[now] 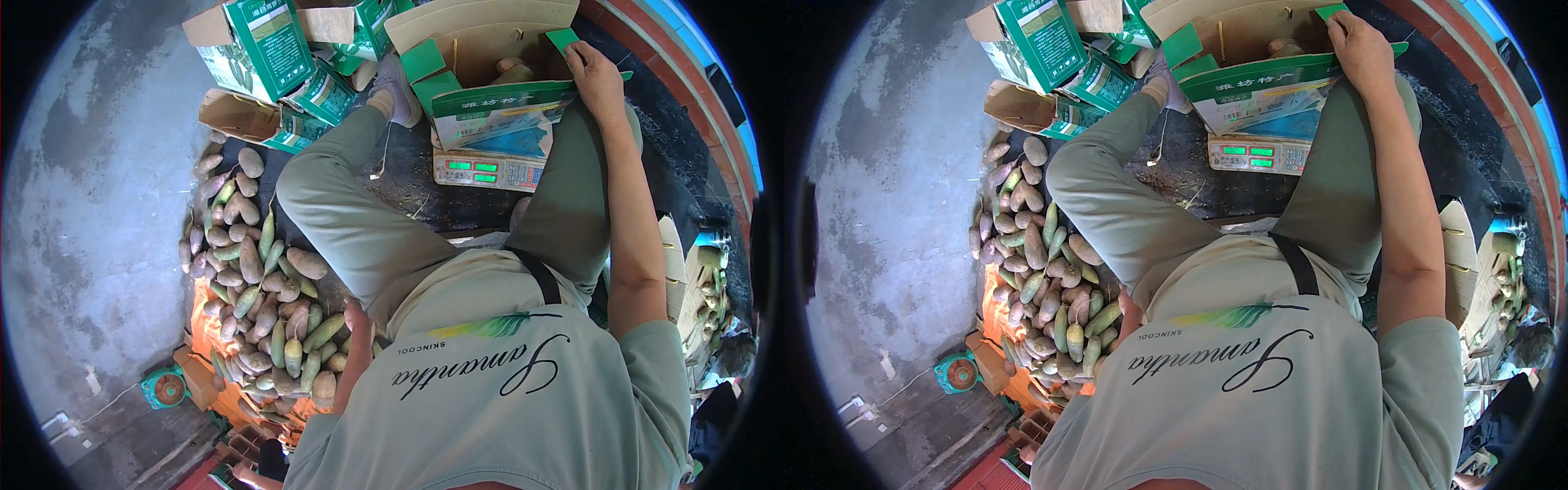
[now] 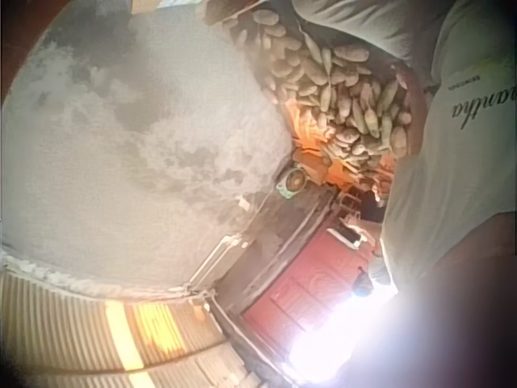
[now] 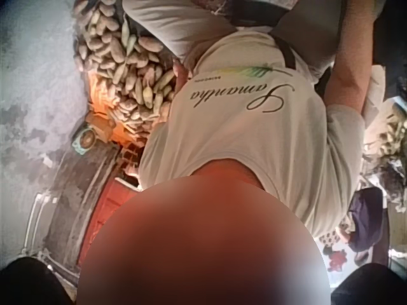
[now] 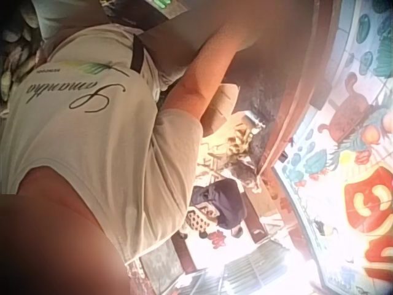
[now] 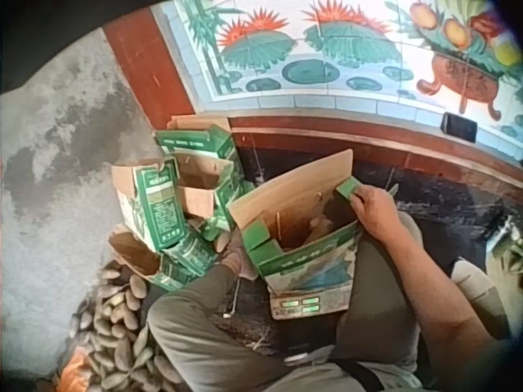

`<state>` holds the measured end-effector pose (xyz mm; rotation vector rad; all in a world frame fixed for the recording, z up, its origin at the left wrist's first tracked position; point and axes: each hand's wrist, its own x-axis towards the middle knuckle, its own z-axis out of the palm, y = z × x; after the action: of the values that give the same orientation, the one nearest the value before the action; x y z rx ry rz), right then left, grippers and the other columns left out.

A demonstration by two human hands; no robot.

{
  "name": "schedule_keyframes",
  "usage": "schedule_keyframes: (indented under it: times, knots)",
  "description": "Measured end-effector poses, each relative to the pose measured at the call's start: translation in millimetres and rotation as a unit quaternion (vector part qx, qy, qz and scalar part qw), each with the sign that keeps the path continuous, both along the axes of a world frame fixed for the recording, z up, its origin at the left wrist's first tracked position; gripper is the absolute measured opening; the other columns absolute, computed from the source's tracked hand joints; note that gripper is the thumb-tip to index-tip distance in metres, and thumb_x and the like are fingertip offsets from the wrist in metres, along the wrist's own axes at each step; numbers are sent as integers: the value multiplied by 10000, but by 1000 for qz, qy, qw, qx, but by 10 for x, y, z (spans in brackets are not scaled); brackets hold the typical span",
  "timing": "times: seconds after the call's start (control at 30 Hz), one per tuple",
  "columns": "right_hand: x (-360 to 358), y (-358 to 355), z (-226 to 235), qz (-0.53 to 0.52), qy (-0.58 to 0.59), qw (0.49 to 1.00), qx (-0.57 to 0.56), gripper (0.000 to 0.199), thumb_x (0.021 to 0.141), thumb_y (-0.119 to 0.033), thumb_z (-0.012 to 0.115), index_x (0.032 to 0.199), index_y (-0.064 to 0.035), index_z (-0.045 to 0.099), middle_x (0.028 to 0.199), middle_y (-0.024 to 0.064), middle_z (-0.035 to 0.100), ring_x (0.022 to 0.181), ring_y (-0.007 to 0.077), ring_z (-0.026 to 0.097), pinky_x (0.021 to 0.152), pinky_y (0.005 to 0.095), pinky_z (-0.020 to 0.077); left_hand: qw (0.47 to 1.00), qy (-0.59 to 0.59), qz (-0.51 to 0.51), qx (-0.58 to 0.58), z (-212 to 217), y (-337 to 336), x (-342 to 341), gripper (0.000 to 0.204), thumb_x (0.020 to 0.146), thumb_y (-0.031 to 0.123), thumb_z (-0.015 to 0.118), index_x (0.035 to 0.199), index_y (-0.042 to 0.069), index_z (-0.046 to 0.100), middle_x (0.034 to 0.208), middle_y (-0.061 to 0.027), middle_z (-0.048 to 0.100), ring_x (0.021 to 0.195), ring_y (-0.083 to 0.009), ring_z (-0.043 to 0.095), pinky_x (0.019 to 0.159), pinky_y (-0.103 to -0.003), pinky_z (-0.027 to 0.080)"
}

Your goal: The person weighs radishes on an electronic scale, then packs them into boxes by hand.

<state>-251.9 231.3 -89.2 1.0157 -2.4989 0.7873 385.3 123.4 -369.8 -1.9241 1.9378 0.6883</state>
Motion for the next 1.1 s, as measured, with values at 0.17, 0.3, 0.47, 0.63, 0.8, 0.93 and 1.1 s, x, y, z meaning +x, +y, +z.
schedule_keyframes:
  times: [0.17, 0.3, 0.47, 0.63, 0.8, 0.93, 1.1]
  knots:
    - [46, -142, 64, 18, -4, 1000, -11, 211, 851, -269, 514, 941, -111, 621, 841, 149, 624, 801, 345, 595, 690, 429, 470, 978, 135, 161, 0, -250, -71, 393, 278, 868, 280, 491, 1081, 104, 508, 975, -200, 623, 896, -364, 604, 740, -456, 476]
    - [1, -10, 24, 9, 6, 1000, -4, 228, 864, -284, 518, 964, -97, 603, 837, 155, 617, 809, 340, 596, 686, 393, 465, 990, 136, 33, -15, -273, -80, 312, 291, 858, 297, 499, 1112, 155, 518, 970, -200, 620, 898, -377, 595, 737, -465, 467]
    - [82, -63, 95, 6, -30, 1000, -6, 223, 861, -277, 522, 952, -92, 607, 838, 154, 616, 809, 345, 592, 684, 394, 464, 970, 199, 138, 10, -487, -75, 512, 406, 831, 336, 548, 1189, 152, 495, 995, -153, 637, 889, -347, 612, 738, -439, 477]
    - [94, -23, 120, 16, -23, 1000, -14, 215, 860, -263, 522, 945, -85, 608, 841, 159, 614, 808, 351, 588, 680, 400, 464, 970, 228, 87, -11, -507, 3, 437, 440, 819, 336, 573, 1205, 142, 492, 994, -130, 645, 863, -316, 626, 738, -416, 483]
    - [165, -145, 194, 41, -18, 999, -21, 201, 855, -246, 525, 929, -77, 606, 838, 164, 610, 806, 351, 586, 676, 403, 462, 966, 250, 58, -39, -377, -20, 557, 468, 809, 335, 593, 1218, 133, 490, 993, -112, 652, 842, -292, 638, 738, -398, 487]
    - [21, 91, 18, 26, 1, 1000, -13, 191, 839, -255, 535, 901, -96, 621, 845, 141, 627, 801, 338, 597, 676, 421, 472, 934, 263, 242, 15, 707, -413, -62, 549, 737, 223, 688, 1201, 15, 483, 936, -81, 645, 739, -145, 623, 579, -291, 518]
    - [145, -50, 106, 56, -26, 995, -73, 150, 821, -218, 556, 843, -80, 611, 792, 122, 626, 742, 329, 599, 636, 406, 467, 922, 95, 125, -353, 2665, -941, -676, 693, 691, 229, 726, 1256, -36, 425, 1106, -217, 577, 990, -296, 574, 849, -377, 461]
